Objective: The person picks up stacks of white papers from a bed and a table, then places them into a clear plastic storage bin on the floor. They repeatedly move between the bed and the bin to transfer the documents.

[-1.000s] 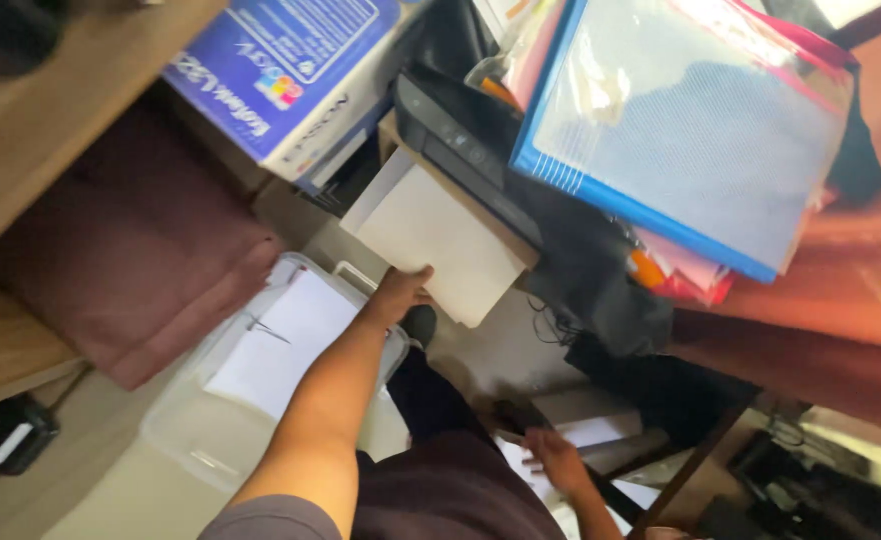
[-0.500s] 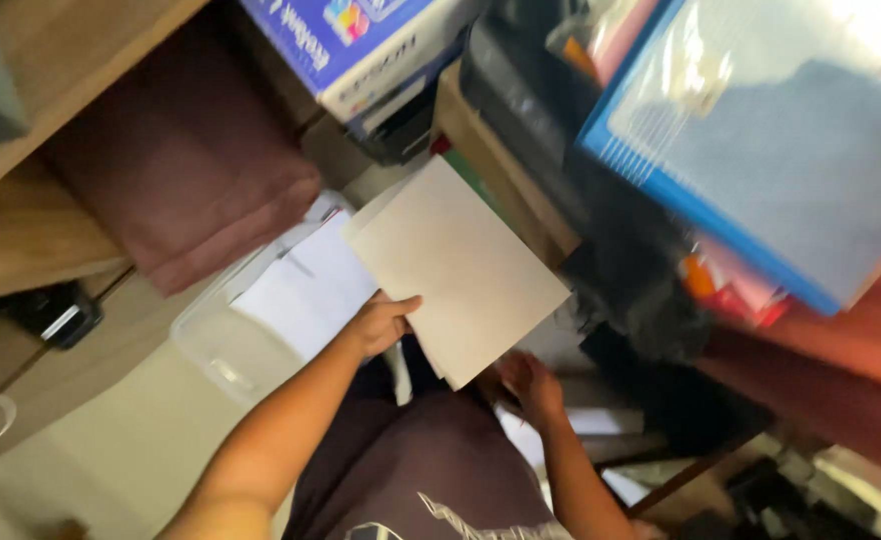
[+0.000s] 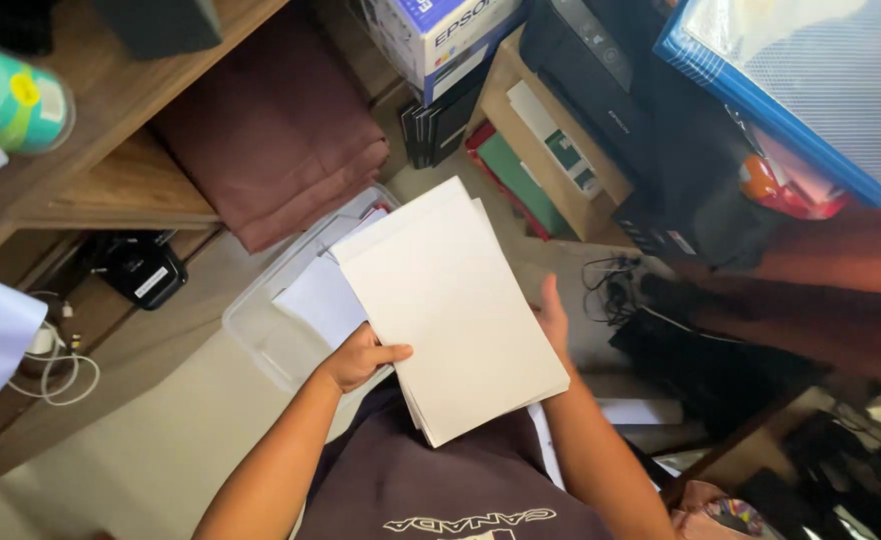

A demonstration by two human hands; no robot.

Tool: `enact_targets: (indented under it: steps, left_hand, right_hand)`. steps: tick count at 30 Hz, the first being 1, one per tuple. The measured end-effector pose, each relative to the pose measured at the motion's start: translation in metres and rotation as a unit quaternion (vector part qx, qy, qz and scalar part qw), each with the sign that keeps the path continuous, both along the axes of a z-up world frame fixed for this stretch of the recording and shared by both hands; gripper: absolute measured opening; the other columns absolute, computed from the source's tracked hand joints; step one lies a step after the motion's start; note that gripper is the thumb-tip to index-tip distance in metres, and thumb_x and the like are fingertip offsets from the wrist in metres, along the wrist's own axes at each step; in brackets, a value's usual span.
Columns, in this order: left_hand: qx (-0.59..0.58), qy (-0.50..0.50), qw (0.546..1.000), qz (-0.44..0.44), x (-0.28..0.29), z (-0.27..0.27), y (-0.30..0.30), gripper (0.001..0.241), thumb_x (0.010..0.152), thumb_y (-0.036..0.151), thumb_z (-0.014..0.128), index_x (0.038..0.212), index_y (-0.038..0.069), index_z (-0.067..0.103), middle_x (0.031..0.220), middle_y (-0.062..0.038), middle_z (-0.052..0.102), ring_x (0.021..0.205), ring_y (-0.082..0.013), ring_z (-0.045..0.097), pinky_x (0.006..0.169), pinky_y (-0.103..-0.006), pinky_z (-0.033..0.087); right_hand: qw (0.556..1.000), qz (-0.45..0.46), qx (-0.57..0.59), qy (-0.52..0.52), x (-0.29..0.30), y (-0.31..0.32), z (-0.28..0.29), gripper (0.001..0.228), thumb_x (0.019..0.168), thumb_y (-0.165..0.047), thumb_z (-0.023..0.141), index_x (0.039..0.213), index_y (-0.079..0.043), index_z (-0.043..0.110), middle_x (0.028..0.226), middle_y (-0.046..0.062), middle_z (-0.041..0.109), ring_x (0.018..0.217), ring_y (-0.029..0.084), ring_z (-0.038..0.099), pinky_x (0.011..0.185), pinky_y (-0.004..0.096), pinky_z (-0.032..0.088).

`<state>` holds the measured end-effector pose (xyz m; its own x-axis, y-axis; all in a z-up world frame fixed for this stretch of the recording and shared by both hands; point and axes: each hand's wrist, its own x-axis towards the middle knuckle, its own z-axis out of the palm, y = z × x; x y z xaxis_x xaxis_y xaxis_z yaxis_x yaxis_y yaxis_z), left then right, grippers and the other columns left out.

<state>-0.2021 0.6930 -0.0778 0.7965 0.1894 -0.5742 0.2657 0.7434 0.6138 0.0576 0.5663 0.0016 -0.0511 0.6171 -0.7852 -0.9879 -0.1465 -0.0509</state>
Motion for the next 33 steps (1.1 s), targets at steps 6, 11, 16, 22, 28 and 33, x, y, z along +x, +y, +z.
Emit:
enact_targets:
  steps: [6, 11, 16, 22, 28, 33]
  left_hand:
    - [0.027, -0.009, 0.999, 0.035, 0.019, -0.01, -0.005, 0.058, 0.087, 0.013, 0.072, 0.141, 0.001, 0.053, 0.132, -0.01, 0.066, 0.123, -0.0224, 0.062, 0.106, -0.039, 0.048]
    - [-0.027, 0.064, 0.997, 0.031, 0.085, -0.057, -0.013, 0.053, 0.091, 0.014, 0.067, 0.141, 0.001, 0.053, 0.131, -0.012, 0.066, 0.118, -0.0253, 0.063, 0.099, -0.0446, 0.048]
    - [-0.059, 0.013, 0.985, 0.16, 0.16, -0.171, -0.023, 0.052, 0.093, 0.01, 0.07, 0.14, -0.004, 0.054, 0.134, -0.015, 0.066, 0.122, -0.0254, 0.062, 0.107, -0.0406, 0.047]
    - [-0.026, 0.057, 0.979, 0.196, 0.269, -0.226, 0.019, 0.052, 0.09, 0.013, 0.073, 0.137, -0.001, 0.056, 0.131, -0.014, 0.067, 0.118, -0.0266, 0.063, 0.1, -0.0415, 0.051]
    - [-0.015, 0.056, 0.983, 0.173, 0.367, -0.256, 0.033, 0.053, 0.091, 0.019, 0.075, 0.135, -0.007, 0.057, 0.121, -0.018, 0.071, 0.105, -0.0319, 0.07, 0.084, -0.046, 0.06]
    - [0.022, 0.106, 0.988, 0.111, 0.438, -0.235, 0.062, 0.073, 0.089, 0.026, 0.078, 0.142, -0.007, 0.041, 0.12, -0.023, 0.071, 0.107, -0.0335, 0.073, 0.092, -0.0438, 0.06]
  right_hand:
    - [0.821, 0.369, 0.051, -0.433, 0.033, -0.017, -0.024, 0.062, 0.089, -0.021, 0.07, 0.145, -0.002, 0.051, 0.135, 0.017, 0.066, 0.123, 0.029, 0.062, 0.104, 0.04, 0.048]
    - [0.648, 0.381, 0.034, -0.658, 0.068, -0.005, -0.067, 0.057, 0.091, -0.017, 0.068, 0.142, 0.0, 0.05, 0.131, 0.023, 0.066, 0.122, 0.037, 0.062, 0.102, 0.043, 0.049]
    - [0.535, 0.394, -0.103, -0.74, 0.115, 0.016, -0.089, 0.051, 0.094, -0.016, 0.065, 0.142, -0.004, 0.053, 0.132, 0.026, 0.064, 0.122, 0.044, 0.061, 0.098, 0.046, 0.048]
    - [0.374, 0.329, -0.029, -0.867, 0.125, -0.021, -0.098, 0.059, 0.095, -0.006, 0.057, 0.151, 0.004, 0.041, 0.155, 0.03, 0.044, 0.136, 0.051, 0.046, 0.112, 0.055, 0.038]
    - [0.422, 0.345, -0.032, -0.838, 0.117, -0.055, -0.116, 0.061, 0.093, -0.006, 0.062, 0.15, 0.0, 0.041, 0.156, 0.025, 0.043, 0.14, 0.047, 0.045, 0.115, 0.053, 0.037]
    - [0.466, 0.37, 0.005, -0.804, 0.123, -0.062, -0.119, 0.063, 0.095, -0.003, 0.06, 0.153, 0.0, 0.037, 0.159, 0.024, 0.042, 0.141, 0.045, 0.046, 0.114, 0.05, 0.04]
